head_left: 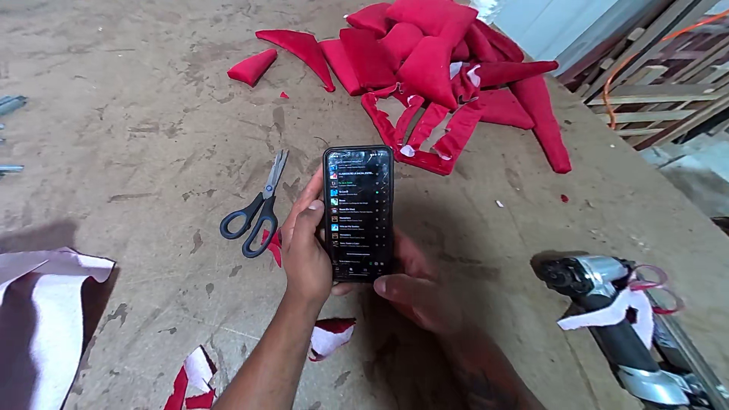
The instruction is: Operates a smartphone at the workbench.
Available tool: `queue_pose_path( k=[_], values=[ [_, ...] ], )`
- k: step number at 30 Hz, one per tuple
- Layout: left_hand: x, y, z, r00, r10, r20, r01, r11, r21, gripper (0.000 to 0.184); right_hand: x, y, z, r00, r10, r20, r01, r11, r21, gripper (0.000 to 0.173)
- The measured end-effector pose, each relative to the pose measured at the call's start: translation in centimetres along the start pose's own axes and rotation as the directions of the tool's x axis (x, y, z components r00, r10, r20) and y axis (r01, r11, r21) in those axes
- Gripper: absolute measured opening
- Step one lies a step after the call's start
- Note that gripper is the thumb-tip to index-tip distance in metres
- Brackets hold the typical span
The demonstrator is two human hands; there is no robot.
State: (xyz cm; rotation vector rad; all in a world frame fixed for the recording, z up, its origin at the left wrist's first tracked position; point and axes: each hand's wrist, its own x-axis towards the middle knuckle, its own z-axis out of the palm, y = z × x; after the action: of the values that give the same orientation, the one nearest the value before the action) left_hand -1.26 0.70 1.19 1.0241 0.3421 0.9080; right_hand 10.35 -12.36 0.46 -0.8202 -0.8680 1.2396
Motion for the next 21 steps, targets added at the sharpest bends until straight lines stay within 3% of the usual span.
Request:
queue_pose_path(
  k=[12,21],
  values=[
    [-0.07,-0.33,-0.4,0.999,-0.051,0.016,0.052,0.995,-0.083,0.05,-0.49,-0.33,-0.32,0.998,0.003,0.061,0.001,0.998,-0.065,0.07],
    [-0.01,-0.49,-0.43,0.998,-0.049,0.048,0.054,0.992,-0.113,0.049,-0.31,-0.11,-0.11,1.0,0.016,-0.016,-0.017,0.998,-0.066,0.055]
  ],
)
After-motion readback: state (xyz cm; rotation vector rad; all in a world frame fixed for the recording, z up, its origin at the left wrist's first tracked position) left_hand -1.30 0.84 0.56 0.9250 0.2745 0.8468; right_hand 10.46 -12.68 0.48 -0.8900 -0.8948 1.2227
